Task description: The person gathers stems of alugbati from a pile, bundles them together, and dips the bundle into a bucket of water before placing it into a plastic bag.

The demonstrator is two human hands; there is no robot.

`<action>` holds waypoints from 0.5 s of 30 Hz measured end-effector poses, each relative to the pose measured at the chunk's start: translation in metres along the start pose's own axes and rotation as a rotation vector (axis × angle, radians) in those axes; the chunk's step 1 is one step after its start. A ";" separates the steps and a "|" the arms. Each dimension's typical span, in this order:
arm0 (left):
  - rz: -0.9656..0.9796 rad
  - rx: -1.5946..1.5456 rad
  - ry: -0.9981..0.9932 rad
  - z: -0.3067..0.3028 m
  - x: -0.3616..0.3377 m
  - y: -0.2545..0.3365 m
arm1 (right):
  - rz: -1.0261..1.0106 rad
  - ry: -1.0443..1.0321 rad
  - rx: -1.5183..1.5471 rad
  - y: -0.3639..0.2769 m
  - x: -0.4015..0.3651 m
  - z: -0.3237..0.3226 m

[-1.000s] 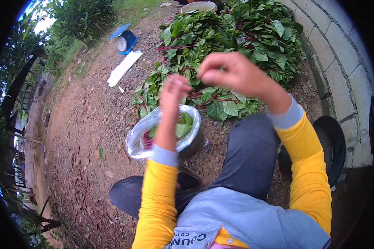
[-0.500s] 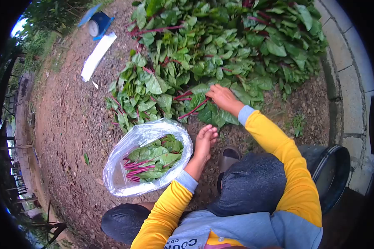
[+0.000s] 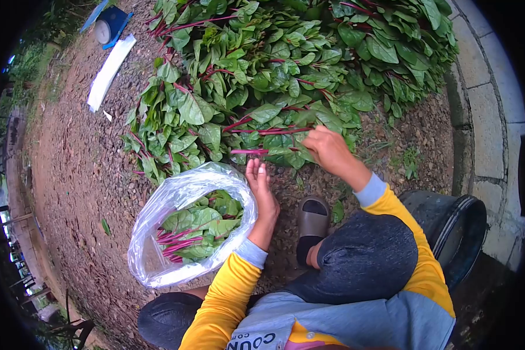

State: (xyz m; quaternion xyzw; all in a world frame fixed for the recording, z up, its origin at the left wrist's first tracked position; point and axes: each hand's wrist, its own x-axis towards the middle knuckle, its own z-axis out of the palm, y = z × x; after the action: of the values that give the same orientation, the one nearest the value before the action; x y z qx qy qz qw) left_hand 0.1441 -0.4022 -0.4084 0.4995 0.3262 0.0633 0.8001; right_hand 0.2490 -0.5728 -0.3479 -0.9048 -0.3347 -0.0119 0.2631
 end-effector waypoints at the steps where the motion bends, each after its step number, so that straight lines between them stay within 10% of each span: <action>1: 0.000 -0.009 -0.001 0.000 -0.002 0.001 | 0.050 -0.053 0.005 0.000 -0.011 -0.002; 15: -0.169 -0.537 -0.017 -0.007 0.029 -0.060 | 0.229 -0.305 0.256 0.043 -0.051 0.040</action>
State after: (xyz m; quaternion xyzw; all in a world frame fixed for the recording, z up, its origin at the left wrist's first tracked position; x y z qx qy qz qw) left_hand 0.1493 -0.4136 -0.4742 0.2411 0.3316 0.0766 0.9089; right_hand 0.2297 -0.6116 -0.4128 -0.8874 -0.2644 0.1977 0.3216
